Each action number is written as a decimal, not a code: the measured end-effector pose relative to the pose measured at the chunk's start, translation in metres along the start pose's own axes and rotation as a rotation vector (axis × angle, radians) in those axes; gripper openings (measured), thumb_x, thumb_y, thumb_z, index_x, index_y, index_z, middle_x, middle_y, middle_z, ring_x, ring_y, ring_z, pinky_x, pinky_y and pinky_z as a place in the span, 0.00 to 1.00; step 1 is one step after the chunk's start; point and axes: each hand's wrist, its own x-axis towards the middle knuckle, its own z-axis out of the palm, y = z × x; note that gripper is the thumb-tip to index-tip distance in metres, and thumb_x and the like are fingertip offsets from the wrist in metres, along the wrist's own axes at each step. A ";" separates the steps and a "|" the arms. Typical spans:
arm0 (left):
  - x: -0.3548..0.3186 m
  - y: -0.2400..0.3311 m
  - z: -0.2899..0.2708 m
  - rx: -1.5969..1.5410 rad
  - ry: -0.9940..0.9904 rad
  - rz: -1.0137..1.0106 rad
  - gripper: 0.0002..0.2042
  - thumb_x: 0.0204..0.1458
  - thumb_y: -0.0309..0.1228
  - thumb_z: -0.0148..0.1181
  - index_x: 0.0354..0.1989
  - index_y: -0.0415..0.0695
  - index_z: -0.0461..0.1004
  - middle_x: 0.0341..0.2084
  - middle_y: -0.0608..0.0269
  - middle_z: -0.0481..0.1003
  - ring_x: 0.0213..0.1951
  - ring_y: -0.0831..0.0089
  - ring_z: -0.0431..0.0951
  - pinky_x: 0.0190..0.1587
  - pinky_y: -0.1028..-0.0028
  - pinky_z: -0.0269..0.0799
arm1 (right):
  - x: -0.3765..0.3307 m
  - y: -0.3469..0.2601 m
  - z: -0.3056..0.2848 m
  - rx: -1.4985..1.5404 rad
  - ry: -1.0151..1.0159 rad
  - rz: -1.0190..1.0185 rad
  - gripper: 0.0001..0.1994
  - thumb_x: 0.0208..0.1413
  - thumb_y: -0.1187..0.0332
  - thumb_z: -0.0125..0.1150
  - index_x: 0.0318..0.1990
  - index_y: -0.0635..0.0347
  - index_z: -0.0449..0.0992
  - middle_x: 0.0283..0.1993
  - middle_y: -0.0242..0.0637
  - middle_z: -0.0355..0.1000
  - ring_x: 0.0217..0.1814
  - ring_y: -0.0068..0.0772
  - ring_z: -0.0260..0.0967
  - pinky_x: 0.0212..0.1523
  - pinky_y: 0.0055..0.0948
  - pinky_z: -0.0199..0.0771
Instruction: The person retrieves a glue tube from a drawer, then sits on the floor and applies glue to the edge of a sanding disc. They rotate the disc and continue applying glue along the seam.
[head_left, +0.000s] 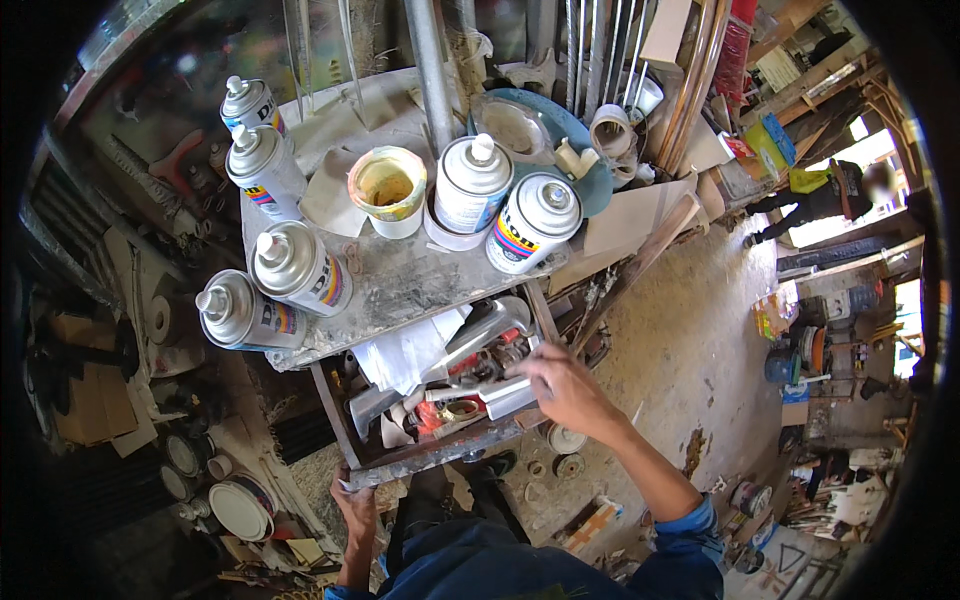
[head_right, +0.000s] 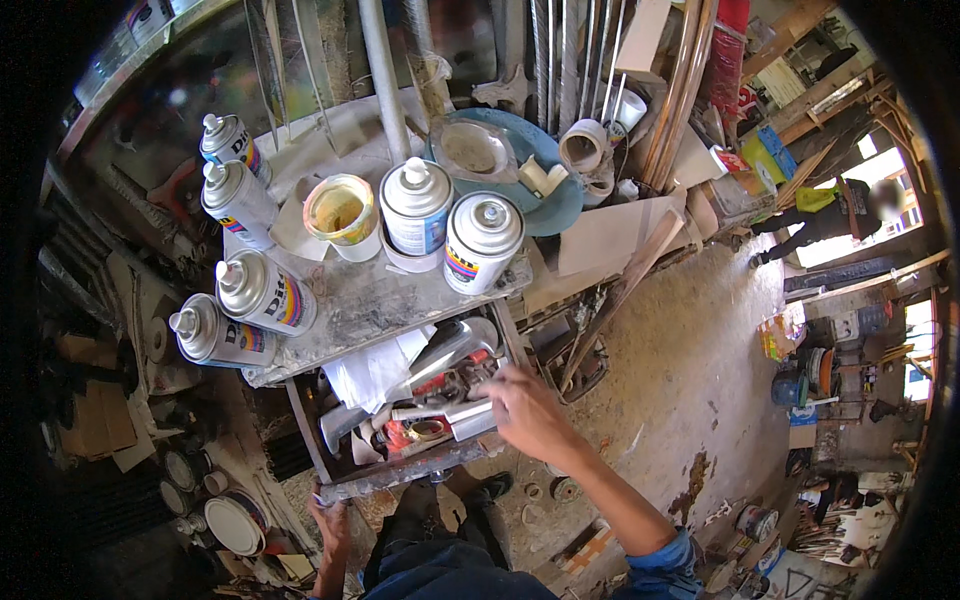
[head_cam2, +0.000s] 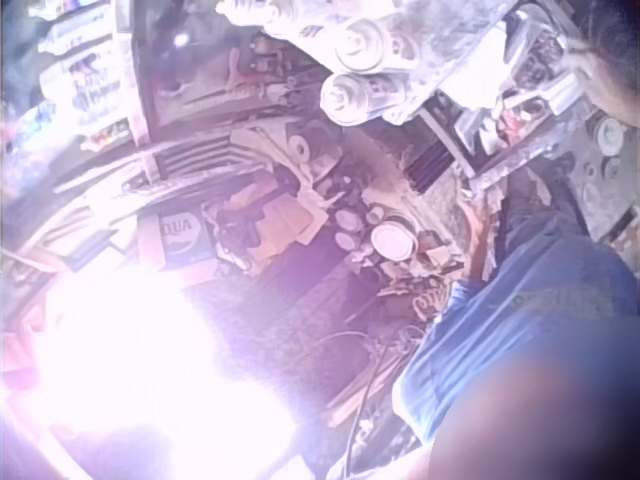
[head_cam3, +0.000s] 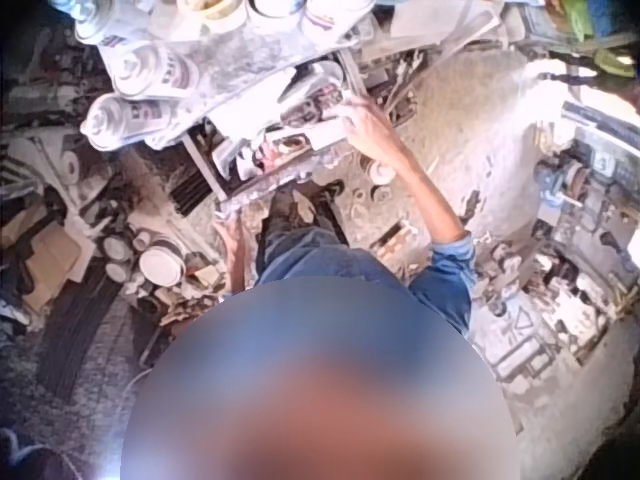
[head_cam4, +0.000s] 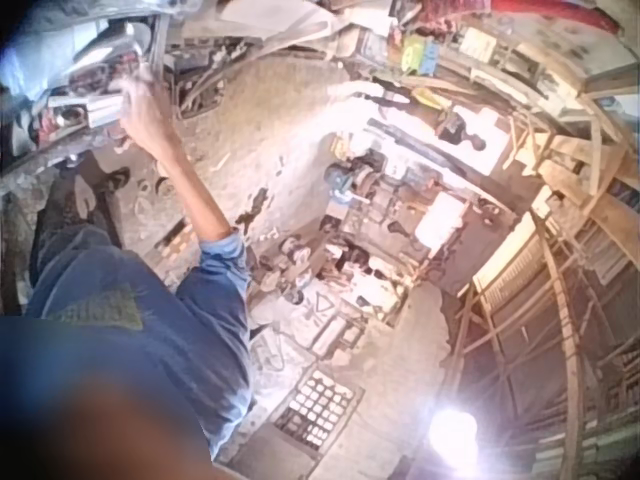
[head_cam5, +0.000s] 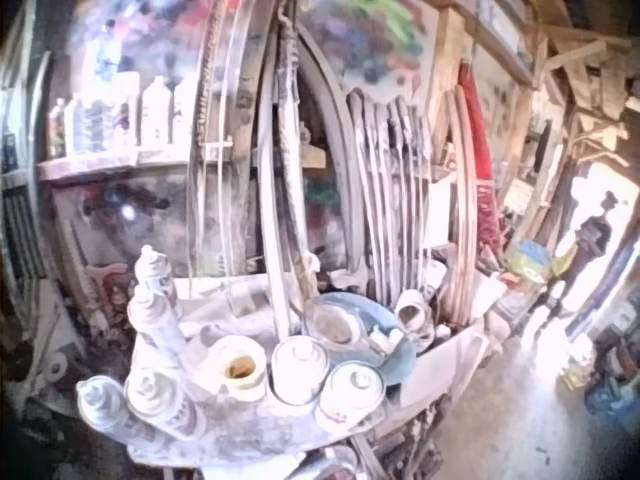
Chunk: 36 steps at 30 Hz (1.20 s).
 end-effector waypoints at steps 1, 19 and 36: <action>0.000 0.000 -0.001 -0.031 -0.016 0.010 0.25 0.43 0.36 0.73 0.47 0.35 0.72 0.38 0.66 0.75 0.39 0.78 0.73 0.44 0.76 0.69 | 0.002 0.001 -0.002 -0.042 0.060 0.030 0.09 0.55 0.75 0.58 0.42 0.60 0.81 0.41 0.42 0.70 0.47 0.44 0.71 0.50 0.40 0.72; -0.003 0.004 -0.003 0.025 -0.015 -0.024 0.24 0.45 0.34 0.68 0.49 0.34 0.71 0.39 0.64 0.75 0.40 0.77 0.73 0.46 0.74 0.69 | 0.055 0.024 0.032 -0.686 -0.105 -0.298 0.10 0.51 0.73 0.56 0.40 0.63 0.79 0.50 0.41 0.75 0.62 0.43 0.68 0.49 0.39 0.76; 0.005 -0.009 -0.010 0.002 -0.022 -0.049 0.27 0.41 0.32 0.75 0.48 0.36 0.70 0.40 0.65 0.75 0.42 0.77 0.74 0.46 0.74 0.71 | 0.035 0.018 0.003 -0.463 -0.085 -0.240 0.14 0.54 0.73 0.55 0.48 0.55 0.77 0.42 0.37 0.72 0.51 0.41 0.70 0.41 0.39 0.78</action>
